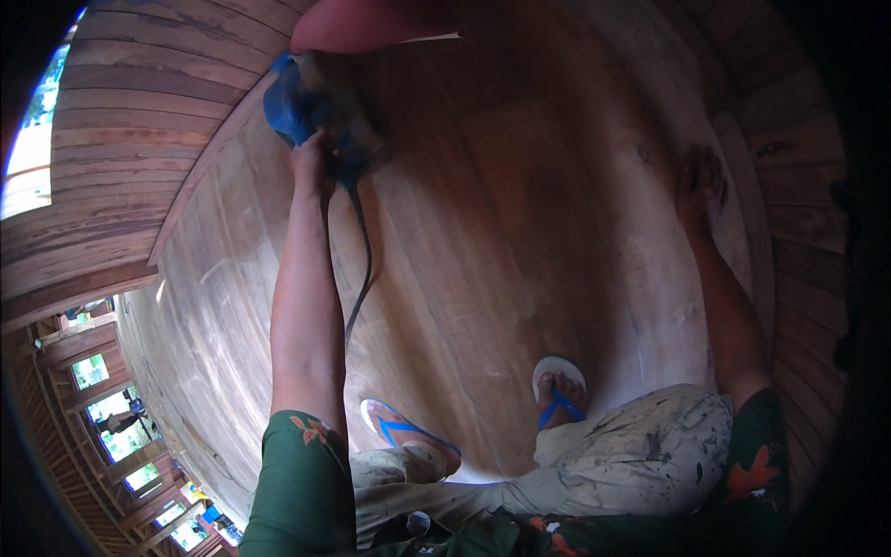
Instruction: The person kneels on a wooden floor and uses a blue electric sander to smooth the surface. They move the sander back and forth across the planks, occasionally adjusting the power cord to maintain coverage.
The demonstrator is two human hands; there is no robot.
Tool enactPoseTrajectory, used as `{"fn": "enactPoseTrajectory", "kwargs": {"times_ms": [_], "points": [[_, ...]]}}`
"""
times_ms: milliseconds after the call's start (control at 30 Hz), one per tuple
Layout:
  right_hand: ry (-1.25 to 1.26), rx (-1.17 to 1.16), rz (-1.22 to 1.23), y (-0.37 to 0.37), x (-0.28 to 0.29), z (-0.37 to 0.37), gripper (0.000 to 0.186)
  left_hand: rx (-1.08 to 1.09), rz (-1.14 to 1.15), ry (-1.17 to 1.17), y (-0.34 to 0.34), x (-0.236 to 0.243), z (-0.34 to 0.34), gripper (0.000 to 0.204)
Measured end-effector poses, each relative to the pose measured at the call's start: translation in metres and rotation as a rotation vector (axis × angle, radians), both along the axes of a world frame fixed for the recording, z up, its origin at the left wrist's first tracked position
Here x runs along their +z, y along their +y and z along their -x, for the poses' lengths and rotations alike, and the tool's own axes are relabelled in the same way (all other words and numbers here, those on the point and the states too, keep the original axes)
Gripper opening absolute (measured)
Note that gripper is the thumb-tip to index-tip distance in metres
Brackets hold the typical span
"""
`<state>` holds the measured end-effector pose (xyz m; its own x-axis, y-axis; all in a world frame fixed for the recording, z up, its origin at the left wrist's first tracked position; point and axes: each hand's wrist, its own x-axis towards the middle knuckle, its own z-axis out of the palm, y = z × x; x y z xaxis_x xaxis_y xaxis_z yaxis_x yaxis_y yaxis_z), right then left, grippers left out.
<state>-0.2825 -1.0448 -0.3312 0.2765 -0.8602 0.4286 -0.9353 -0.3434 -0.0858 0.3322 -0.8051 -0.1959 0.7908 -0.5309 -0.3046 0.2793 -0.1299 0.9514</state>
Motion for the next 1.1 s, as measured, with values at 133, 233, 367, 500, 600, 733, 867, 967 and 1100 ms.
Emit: {"fn": "enactPoseTrajectory", "kwargs": {"times_ms": [133,233,367,500,600,733,867,967,1100], "points": [[-0.022,-0.002,0.005,0.001,0.0,-0.003,0.052,0.031,-0.021,0.004,0.015,0.005,0.005,0.013],[-0.04,-0.009,0.003,0.001,-0.001,-0.004,0.052,0.076,-0.033,0.04,0.026,0.006,0.008,0.014],[-0.053,-0.004,-0.001,0.0,-0.003,-0.006,0.051,0.073,-0.046,0.063,0.046,0.006,0.011,0.013],[-0.045,-0.028,-0.011,0.002,-0.006,-0.009,0.051,0.095,-0.053,0.095,0.065,0.004,0.017,0.013],[-0.028,-0.035,-0.026,0.003,-0.01,-0.013,0.05,0.071,-0.051,0.095,0.071,0.0,0.02,0.014],[-0.033,-0.029,-0.004,0.001,-0.014,-0.014,0.05,0.064,-0.044,0.083,0.068,-0.004,0.026,0.015],[-0.026,-0.016,-0.009,0.002,-0.016,-0.014,0.05,0.086,-0.041,0.091,0.061,-0.004,0.033,0.013],[-0.017,-0.021,-0.017,0.005,-0.016,-0.015,0.05,0.071,-0.032,0.084,0.053,-0.005,0.044,0.013],[-0.028,-0.038,-0.028,0.006,-0.013,-0.018,0.05,0.042,-0.021,0.076,0.038,-0.002,0.056,0.012]]}}
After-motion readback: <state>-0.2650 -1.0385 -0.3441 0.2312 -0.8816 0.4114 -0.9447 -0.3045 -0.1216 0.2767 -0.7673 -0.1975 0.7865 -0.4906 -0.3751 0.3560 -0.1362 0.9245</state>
